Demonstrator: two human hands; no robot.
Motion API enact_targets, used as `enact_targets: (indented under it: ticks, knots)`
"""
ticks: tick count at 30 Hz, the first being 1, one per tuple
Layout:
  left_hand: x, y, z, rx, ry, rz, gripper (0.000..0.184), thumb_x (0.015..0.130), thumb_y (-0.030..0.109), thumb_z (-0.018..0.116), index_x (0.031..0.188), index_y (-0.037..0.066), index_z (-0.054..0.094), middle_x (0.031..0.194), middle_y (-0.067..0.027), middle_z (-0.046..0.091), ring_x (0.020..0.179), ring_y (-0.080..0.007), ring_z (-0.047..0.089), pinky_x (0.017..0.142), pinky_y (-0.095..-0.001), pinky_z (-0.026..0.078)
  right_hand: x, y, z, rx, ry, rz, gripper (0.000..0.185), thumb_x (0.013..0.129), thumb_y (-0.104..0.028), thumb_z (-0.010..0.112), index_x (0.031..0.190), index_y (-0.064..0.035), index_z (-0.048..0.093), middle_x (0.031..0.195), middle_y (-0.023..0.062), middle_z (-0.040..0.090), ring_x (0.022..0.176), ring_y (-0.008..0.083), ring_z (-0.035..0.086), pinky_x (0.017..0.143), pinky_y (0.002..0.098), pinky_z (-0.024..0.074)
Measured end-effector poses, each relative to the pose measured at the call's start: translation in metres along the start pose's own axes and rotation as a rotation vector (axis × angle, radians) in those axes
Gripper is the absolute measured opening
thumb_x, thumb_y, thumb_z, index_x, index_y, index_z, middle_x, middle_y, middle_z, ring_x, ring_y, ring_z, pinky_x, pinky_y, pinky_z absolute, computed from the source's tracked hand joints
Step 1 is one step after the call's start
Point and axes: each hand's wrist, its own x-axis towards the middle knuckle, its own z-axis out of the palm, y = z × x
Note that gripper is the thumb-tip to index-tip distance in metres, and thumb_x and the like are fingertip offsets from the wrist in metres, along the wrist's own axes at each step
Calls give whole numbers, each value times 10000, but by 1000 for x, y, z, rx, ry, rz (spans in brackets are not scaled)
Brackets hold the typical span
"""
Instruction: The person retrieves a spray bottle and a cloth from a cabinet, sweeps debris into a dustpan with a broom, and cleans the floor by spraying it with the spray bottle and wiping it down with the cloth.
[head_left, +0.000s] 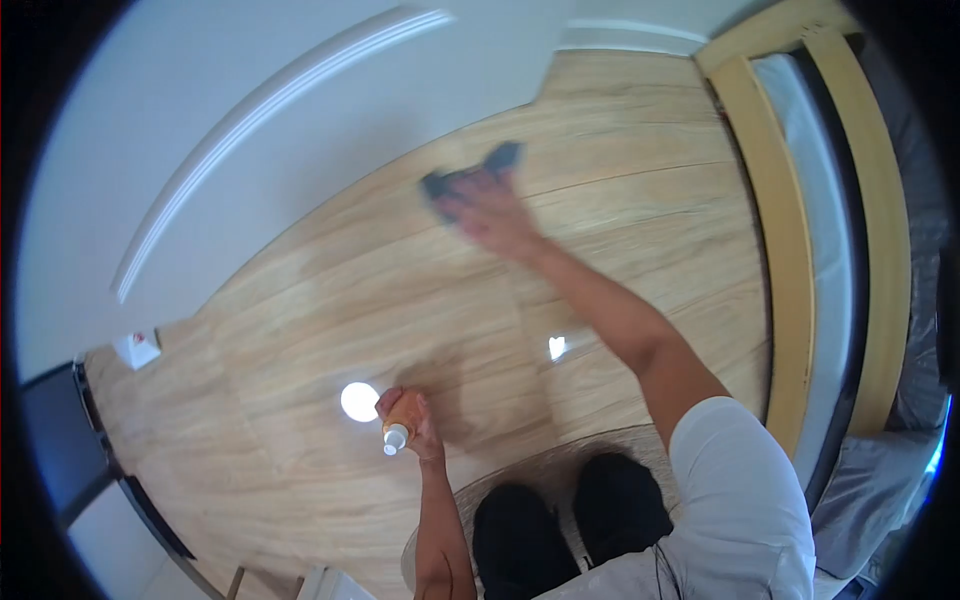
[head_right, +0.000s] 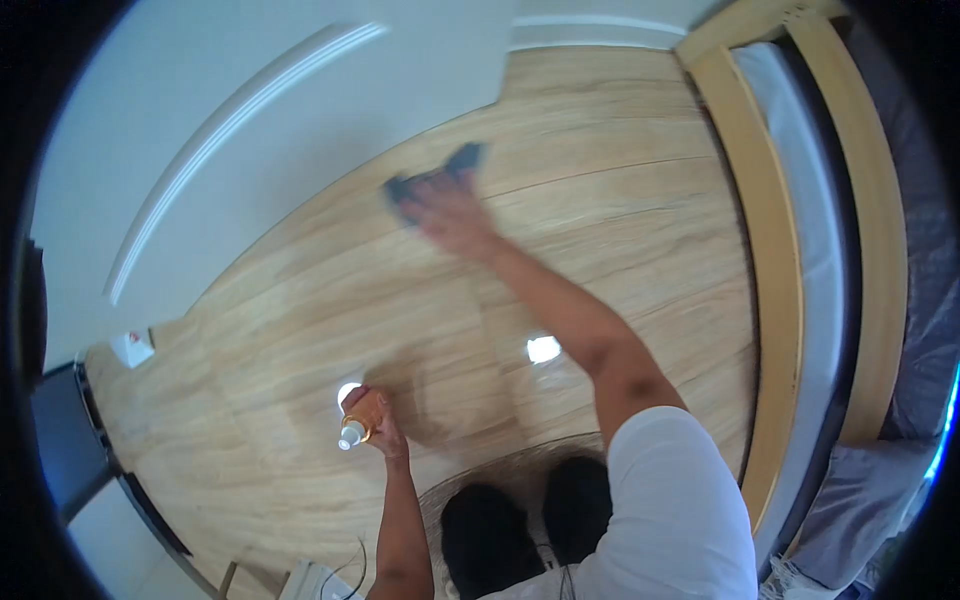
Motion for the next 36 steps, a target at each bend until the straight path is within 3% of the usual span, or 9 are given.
enact_targets:
  ticks: [7,8,11,14,17,21,26,30,36]
  knots:
    - [10,48,243,-87,-415,149,337,717,28,708,1007,26,535,986,-103,526,951,-226,520,864,-340,425,-41,224,-60,-397,530,890,419,872,-259,500,1280,-165,505,1370,158,401,1290,390,308,1034,603,220]
    - [11,50,262,-50,-478,120,339,697,50,730,980,33,544,992,-109,518,935,-244,523,851,-348,426,-23,241,-52,-496,197,691,394,874,-218,486,1247,-96,516,1352,158,415,1291,377,313,1058,537,243]
    - [12,41,280,-113,-535,154,385,673,57,746,995,42,536,1004,-115,519,952,-253,525,846,-367,432,4,199,-58,47,269,30,344,866,-153,497,1201,-88,539,1286,87,496,1250,349,386,1056,459,303]
    - [13,41,281,-26,-560,211,442,648,74,765,1018,55,525,1019,-122,520,958,-264,527,834,-386,442,33,250,-57,-72,323,20,352,846,-149,513,1183,-52,544,1258,134,508,1211,356,422,1038,443,325]
    - [11,36,280,100,-571,271,501,619,119,798,1034,80,520,1017,-136,518,965,-279,532,795,-382,466,35,339,-89,-391,364,453,328,823,-195,530,1079,10,559,1169,205,537,1134,362,468,996,440,355]
    - [9,35,281,175,-565,272,513,622,166,813,1042,95,527,1021,-136,508,959,-282,540,772,-372,484,4,459,-115,-301,330,931,557,931,-404,347,1408,-119,320,1497,79,220,1378,351,174,1066,626,175]
    - [7,35,282,213,-577,302,494,644,179,795,1048,98,521,1037,-130,501,941,-283,540,766,-377,487,-47,438,-133,-318,353,1008,552,920,-443,368,1396,-165,349,1471,104,278,1363,374,209,1070,602,189]
    - [10,37,281,248,-591,312,530,644,189,791,1083,114,504,1044,-134,505,951,-301,536,778,-385,485,-160,398,-132,-329,452,671,506,921,-422,423,1340,-138,434,1408,141,373,1281,409,338,1053,501,287]
    - [12,40,283,118,-562,340,503,637,154,792,1055,64,527,1042,-140,515,968,-299,529,799,-390,469,-206,326,-133,-333,350,1455,500,919,-385,425,1347,-127,425,1409,170,363,1281,403,334,1062,506,262]
